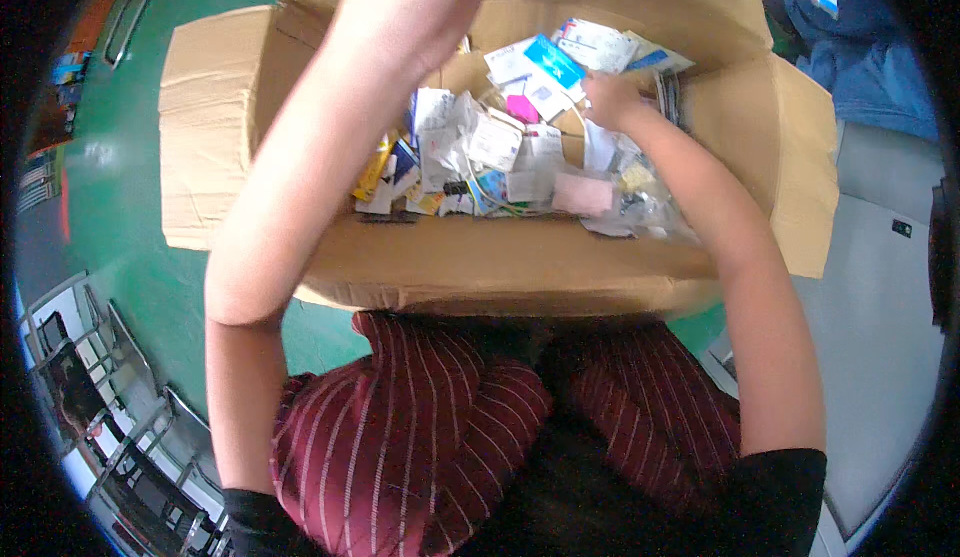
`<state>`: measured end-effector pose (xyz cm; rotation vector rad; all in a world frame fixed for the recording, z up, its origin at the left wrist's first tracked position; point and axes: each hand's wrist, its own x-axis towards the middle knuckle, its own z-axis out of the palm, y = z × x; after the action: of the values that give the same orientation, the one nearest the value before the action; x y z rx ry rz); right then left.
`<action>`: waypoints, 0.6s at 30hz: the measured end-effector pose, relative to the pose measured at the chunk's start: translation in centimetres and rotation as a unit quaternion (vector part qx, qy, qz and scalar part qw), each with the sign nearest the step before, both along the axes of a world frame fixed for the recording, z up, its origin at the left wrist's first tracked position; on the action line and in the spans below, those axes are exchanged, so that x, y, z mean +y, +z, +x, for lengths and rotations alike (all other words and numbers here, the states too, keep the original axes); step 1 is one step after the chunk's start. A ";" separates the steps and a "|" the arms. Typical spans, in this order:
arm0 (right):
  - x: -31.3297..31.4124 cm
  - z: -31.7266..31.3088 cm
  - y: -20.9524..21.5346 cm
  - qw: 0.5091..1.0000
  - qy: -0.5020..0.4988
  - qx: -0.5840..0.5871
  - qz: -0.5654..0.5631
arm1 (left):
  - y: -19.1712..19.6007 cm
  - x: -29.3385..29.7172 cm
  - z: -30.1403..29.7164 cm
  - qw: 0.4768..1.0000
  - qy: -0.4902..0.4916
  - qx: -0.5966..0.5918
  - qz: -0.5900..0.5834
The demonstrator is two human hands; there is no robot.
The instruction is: The person sits on the floor and sorts through a cardboard box filled with various paper items, including envelopes, cards, and receipts. They pick up items, inspect them, and occasionally hand them to a second person standing nearby.
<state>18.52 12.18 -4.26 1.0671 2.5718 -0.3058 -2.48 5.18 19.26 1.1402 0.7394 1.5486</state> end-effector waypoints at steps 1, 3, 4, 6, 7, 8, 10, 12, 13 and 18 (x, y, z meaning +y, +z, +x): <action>0.2 0.4 -0.9 0.999 0.018 0.021 0.017 | 0.1 -0.3 0.3 1.000 -0.001 -0.025 -0.009; 0.8 0.4 -1.2 0.999 0.040 -0.026 0.007 | 0.5 -0.6 0.5 0.997 -0.001 -0.071 -0.023; 0.3 0.5 -0.3 0.997 0.073 -0.039 0.011 | -0.3 -0.1 0.1 0.998 0.002 -0.056 -0.013; 0.1 0.4 -0.2 0.995 0.080 -0.061 0.015 | -0.8 0.2 0.0 0.999 0.004 -0.049 -0.012; 0.5 0.6 -0.4 0.995 0.078 -0.066 -0.009 | -0.5 0.1 0.1 0.998 0.003 -0.058 -0.023; 1.0 0.8 -0.5 0.994 0.075 -0.071 -0.033 | -0.1 -0.2 0.8 0.997 0.019 -0.067 -0.017; 1.2 0.3 1.1 0.986 0.091 -0.103 -0.091 | 0.2 -0.6 1.1 0.997 0.020 -0.071 -0.017; 1.8 0.0 4.8 0.967 0.123 -0.168 -0.150 | 0.1 -0.7 0.5 0.997 -0.014 -0.071 -0.018; 2.0 0.5 6.2 0.970 0.114 -0.149 -0.156 | 0.0 -0.6 0.5 0.997 0.000 -0.069 -0.020; 2.4 4.6 15.7 0.985 0.120 0.014 -0.125 | 1.0 -0.4 0.0 0.996 0.057 -0.033 -0.060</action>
<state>23.16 14.56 11.48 0.6613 2.5656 -0.5660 -2.50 4.77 20.25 0.9695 0.8533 1.6060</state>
